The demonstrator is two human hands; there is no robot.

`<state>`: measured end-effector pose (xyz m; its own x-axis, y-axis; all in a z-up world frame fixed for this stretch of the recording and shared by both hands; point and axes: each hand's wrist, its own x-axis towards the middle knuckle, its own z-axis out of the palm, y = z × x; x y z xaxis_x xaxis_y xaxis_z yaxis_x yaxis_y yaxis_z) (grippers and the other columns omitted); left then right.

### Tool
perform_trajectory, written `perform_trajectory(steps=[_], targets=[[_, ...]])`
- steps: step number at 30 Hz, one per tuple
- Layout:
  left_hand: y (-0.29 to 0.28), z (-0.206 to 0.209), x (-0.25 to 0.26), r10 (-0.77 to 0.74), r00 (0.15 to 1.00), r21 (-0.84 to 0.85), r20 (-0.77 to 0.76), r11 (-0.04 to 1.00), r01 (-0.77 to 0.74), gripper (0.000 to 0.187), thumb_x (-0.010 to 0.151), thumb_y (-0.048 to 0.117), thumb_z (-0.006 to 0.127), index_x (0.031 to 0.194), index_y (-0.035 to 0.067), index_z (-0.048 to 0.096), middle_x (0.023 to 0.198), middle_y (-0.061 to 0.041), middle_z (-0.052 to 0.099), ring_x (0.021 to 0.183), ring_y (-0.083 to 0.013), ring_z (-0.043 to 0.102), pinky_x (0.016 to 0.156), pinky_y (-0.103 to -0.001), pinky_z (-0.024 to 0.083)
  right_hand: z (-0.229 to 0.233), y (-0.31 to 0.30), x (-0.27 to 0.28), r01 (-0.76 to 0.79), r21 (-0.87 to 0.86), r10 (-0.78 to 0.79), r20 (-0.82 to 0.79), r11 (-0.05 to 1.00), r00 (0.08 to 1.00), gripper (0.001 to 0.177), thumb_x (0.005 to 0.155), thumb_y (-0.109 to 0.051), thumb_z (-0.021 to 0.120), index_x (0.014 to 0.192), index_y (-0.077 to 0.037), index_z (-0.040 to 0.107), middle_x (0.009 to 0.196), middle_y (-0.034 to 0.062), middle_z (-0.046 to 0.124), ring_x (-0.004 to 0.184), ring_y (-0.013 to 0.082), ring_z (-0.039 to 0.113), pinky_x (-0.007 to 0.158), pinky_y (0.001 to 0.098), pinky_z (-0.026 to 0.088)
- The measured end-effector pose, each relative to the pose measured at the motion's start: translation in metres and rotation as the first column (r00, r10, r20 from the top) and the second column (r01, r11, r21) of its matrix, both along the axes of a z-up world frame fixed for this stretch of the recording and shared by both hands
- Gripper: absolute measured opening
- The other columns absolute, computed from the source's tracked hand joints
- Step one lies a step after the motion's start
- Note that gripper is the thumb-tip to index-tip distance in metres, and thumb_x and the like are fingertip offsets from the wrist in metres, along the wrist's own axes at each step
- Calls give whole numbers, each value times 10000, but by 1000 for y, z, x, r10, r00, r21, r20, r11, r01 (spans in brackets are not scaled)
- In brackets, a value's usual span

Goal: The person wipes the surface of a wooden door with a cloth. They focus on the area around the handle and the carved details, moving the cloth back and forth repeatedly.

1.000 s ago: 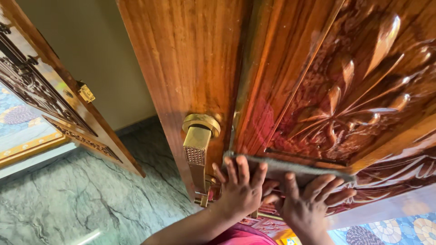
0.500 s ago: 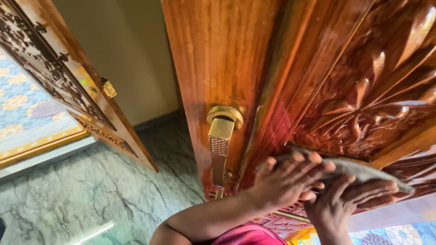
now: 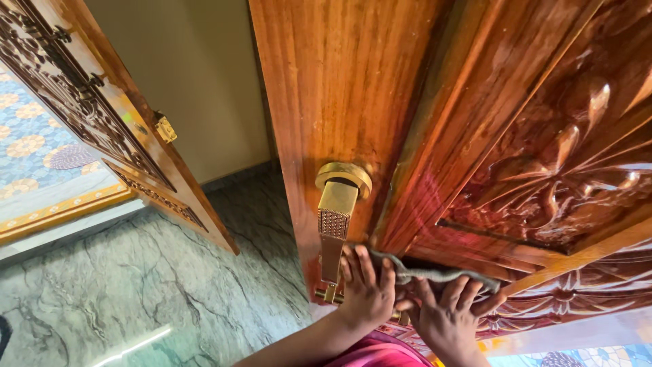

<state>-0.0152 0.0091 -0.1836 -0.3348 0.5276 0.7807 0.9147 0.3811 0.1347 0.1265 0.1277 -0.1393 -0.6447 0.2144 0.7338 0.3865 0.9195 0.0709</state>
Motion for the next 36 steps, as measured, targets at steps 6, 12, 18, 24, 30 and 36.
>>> perform_trajectory(steps=[6,12,18,24,30,36], targets=[[20,9,14,-47,984,-6,-173,999,47,933,999,780,388,1624,92,304,1638,-404,13,1480,-703,69,1115,-825,230,-17,21,23,37,-74,-36,12,997,999,778,826,-686,597,1444,-237,450,1458,507,228,1423,733,160,1015,943,-77],[39,120,26,13,943,40,-334,999,1,817,1075,729,319,1704,214,237,1729,-257,78,1589,-486,1,1233,-639,3,80,41,31,74,28,-68,-165,997,984,813,1027,-641,417,1678,-334,38,1617,430,-162,1508,626,-177,1125,855,-139],[56,126,33,31,939,91,-343,996,0,799,1104,691,288,1712,180,205,1758,-230,48,1622,-466,-9,1270,-637,-42,87,49,39,71,31,-64,-173,997,983,855,991,-724,371,1669,-304,64,1581,459,-124,1484,632,-161,1108,856,-123],[51,23,49,16,932,-55,-363,998,-38,713,1041,662,369,1643,279,371,1748,-178,86,1598,-441,-9,1264,-634,-3,-17,50,55,97,-154,-95,21,983,995,685,768,-632,606,1343,-261,567,1353,559,206,1376,754,203,1082,930,17],[67,30,70,4,939,-12,-343,1000,-9,714,1085,714,312,1653,285,374,1759,-175,40,1620,-436,-65,1269,-662,-69,-17,81,74,-23,-119,30,52,993,998,599,767,-515,709,1285,-222,642,1289,442,447,1235,673,424,1079,750,287],[109,139,103,36,921,59,-388,998,-15,762,1099,716,242,1687,237,314,1759,-187,35,1608,-456,-61,1231,-653,-136,77,125,108,-33,107,38,-40,994,998,777,953,-619,495,1389,21,541,1498,455,263,1437,618,257,1185,788,236]])
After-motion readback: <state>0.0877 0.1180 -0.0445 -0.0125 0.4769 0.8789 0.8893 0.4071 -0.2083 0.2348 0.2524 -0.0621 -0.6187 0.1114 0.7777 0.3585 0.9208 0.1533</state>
